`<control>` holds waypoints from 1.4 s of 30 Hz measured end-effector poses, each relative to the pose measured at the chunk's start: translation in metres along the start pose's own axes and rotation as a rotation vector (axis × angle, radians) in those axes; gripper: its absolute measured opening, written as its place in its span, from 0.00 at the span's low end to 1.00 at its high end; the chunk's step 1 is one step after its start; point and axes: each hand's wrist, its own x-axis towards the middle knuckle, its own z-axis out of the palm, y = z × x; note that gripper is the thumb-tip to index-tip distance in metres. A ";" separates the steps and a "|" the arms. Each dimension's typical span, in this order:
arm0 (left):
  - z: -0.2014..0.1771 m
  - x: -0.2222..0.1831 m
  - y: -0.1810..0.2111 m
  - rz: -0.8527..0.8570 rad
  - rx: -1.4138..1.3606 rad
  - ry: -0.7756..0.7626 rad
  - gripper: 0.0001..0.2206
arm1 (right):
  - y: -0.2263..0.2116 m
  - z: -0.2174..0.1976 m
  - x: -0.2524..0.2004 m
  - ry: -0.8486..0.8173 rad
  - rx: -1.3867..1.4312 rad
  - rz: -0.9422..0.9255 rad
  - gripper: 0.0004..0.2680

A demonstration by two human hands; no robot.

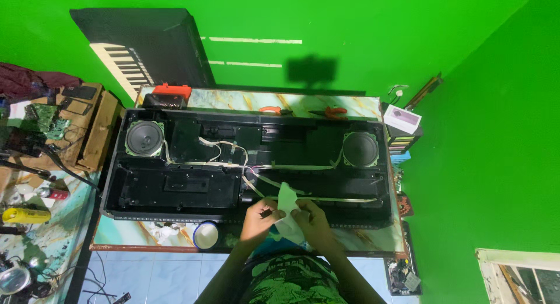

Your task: The person wipes the internal components of a disassembled electronic keyboard with a cloth and then reattaches a small circular speaker to the chassis by hand.

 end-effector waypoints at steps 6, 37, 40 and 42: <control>-0.002 0.003 -0.008 -0.019 0.006 0.063 0.05 | 0.003 -0.003 0.003 -0.013 0.107 -0.054 0.06; 0.048 -0.031 -0.002 -0.135 0.094 0.233 0.05 | 0.005 -0.006 -0.020 0.075 0.166 -0.188 0.08; 0.063 -0.037 0.011 -0.108 0.176 0.195 0.07 | -0.011 -0.018 -0.027 0.029 0.016 -0.215 0.13; 0.074 -0.036 0.021 -0.019 0.207 0.126 0.08 | -0.014 -0.024 -0.033 -0.026 -0.168 0.070 0.15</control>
